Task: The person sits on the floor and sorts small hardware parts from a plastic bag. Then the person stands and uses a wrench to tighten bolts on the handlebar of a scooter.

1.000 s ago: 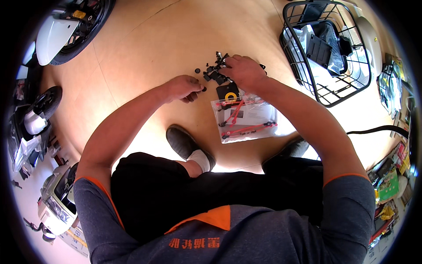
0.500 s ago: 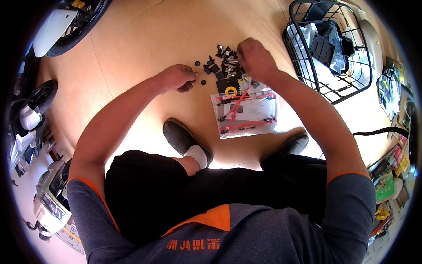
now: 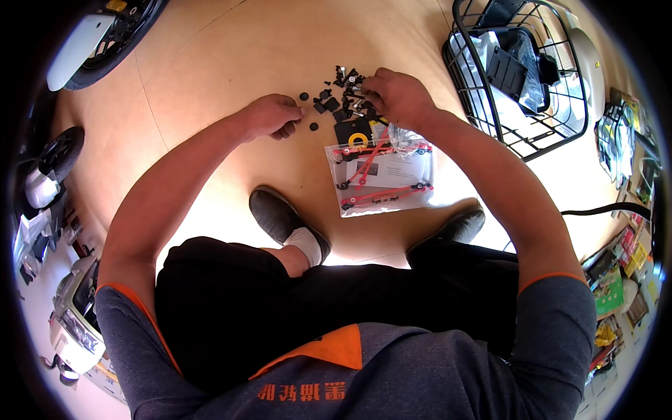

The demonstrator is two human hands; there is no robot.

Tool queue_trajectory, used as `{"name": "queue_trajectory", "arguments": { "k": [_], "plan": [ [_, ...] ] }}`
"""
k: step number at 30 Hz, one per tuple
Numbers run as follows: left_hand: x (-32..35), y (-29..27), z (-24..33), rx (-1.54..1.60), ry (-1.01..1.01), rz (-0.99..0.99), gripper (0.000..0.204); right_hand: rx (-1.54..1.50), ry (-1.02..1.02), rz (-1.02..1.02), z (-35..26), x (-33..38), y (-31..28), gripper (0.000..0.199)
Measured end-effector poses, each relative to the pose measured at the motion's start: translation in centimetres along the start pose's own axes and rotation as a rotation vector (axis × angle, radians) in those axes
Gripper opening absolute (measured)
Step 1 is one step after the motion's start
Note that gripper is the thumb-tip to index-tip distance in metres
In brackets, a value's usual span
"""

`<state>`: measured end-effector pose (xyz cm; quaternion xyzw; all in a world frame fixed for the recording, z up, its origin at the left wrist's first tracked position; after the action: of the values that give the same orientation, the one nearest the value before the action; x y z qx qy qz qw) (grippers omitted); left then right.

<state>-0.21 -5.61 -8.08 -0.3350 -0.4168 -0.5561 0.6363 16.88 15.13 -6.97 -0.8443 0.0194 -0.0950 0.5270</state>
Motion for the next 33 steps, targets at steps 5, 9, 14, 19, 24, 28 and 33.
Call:
{"name": "queue_trajectory", "arguments": {
  "k": [5, 9, 14, 19, 24, 28, 33],
  "plan": [
    [0.1, 0.1, 0.1, 0.002, 0.005, -0.006, 0.031, 0.155, -0.174, -0.109, -2.3, -0.3, 0.6, 0.022],
    [-0.1, 0.0, 0.1, 0.001, 0.015, -0.013, 0.031, 0.263, -0.271, -0.106, -3.6, -0.5, 0.9, 0.024],
    [0.2, 0.0, 0.3, -0.015, 0.018, -0.011, 0.032, 0.184, -0.154, -0.02, -2.4, -0.9, 0.5, 0.025],
    [0.2, -0.4, 0.3, -0.019, 0.018, 0.027, 0.033, 0.032, 0.128, 0.117, 1.5, -0.9, -1.2, 0.021],
    [0.0, -0.4, 0.3, 0.005, 0.005, 0.004, 0.032, -0.208, 0.37, 0.085, 3.5, -1.1, -1.6, 0.024],
    [-0.1, -0.3, 0.5, -0.007, 0.012, 0.008, 0.032, -0.487, 0.5, -0.014, 3.9, -1.2, -0.8, 0.021],
    [-0.4, -0.2, 0.4, -0.012, 0.007, -0.009, 0.032, -0.011, 0.082, -0.073, 0.7, -0.8, -0.5, 0.019]
  ]
}}
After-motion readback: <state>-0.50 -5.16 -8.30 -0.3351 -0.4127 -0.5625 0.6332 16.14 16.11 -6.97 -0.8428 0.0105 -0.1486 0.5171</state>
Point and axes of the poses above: each hand's wrist, its own x-axis away from the middle knuckle, its own y-axis out of the palm, z = x × y, the point moved 5 cm from there along -x, towards the middle knuckle, and after that the axes turned 7 degrees about x, right-handed, at the moved point
